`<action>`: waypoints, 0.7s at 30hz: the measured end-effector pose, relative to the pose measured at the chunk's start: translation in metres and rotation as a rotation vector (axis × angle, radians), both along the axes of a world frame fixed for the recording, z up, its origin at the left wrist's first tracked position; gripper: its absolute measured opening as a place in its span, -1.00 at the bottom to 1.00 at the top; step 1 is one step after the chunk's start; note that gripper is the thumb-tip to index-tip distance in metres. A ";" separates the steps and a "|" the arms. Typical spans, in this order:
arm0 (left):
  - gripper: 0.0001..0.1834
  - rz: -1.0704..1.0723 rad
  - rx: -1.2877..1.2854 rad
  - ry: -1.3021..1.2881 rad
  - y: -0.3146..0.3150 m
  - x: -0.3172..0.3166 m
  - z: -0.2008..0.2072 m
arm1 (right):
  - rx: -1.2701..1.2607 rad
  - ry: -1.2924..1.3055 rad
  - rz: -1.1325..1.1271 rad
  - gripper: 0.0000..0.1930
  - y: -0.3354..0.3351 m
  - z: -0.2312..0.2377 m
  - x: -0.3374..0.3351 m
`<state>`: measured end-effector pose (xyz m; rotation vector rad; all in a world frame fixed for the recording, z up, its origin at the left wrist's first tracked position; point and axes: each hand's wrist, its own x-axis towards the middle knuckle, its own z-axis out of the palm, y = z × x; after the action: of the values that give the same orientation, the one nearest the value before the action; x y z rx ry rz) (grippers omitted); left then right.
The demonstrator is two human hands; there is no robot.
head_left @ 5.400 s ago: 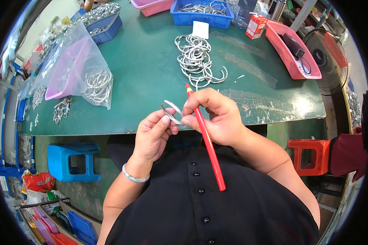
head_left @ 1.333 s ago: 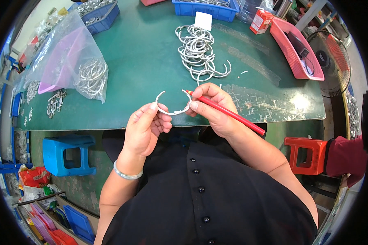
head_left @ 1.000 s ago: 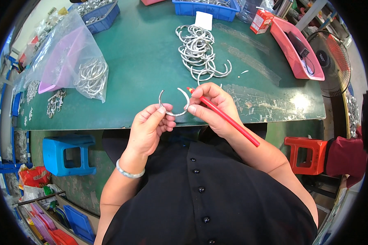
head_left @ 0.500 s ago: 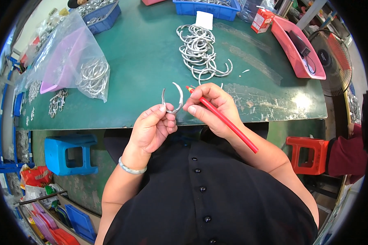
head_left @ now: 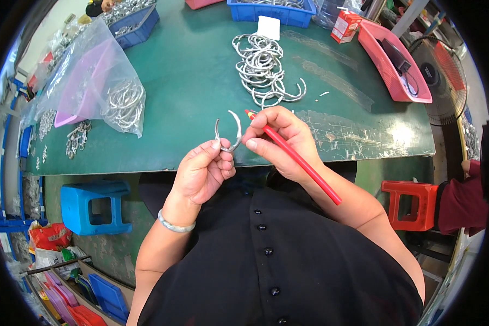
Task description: The person marks metal rings using a red pen and stacks them on a table.
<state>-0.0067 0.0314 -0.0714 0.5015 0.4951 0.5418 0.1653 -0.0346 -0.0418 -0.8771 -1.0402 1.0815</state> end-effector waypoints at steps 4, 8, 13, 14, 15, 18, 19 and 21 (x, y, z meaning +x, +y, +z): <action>-0.82 0.021 0.010 -0.012 0.001 0.003 0.002 | 0.040 -0.026 0.005 -0.79 0.006 -0.002 0.003; -0.83 0.269 0.375 0.266 -0.007 0.008 0.010 | -0.044 -0.023 -0.060 -0.81 0.005 0.001 0.005; -0.80 0.526 0.953 0.397 -0.012 0.007 0.003 | -0.102 0.017 0.010 -0.83 0.002 0.004 0.006; -0.80 0.525 0.952 0.398 -0.012 0.006 0.001 | -0.143 0.091 0.023 -0.82 0.000 0.005 0.005; -0.81 0.576 1.139 0.446 -0.012 0.004 -0.001 | -0.184 0.165 0.037 -0.81 -0.001 0.006 0.005; -0.81 0.641 1.497 0.524 -0.008 0.000 -0.001 | -0.108 0.267 0.063 -0.77 -0.001 -0.002 0.009; -0.79 0.657 1.665 0.556 -0.006 0.000 -0.001 | -0.110 0.300 0.081 -0.75 -0.001 -0.003 0.011; -0.76 0.672 1.747 0.550 -0.004 -0.002 0.000 | -0.150 0.369 0.104 -0.75 0.000 0.000 0.012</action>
<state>-0.0085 0.0273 -0.0715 2.2363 0.6160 1.4719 0.1772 -0.0348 -0.0414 -0.7122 -0.7089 1.3632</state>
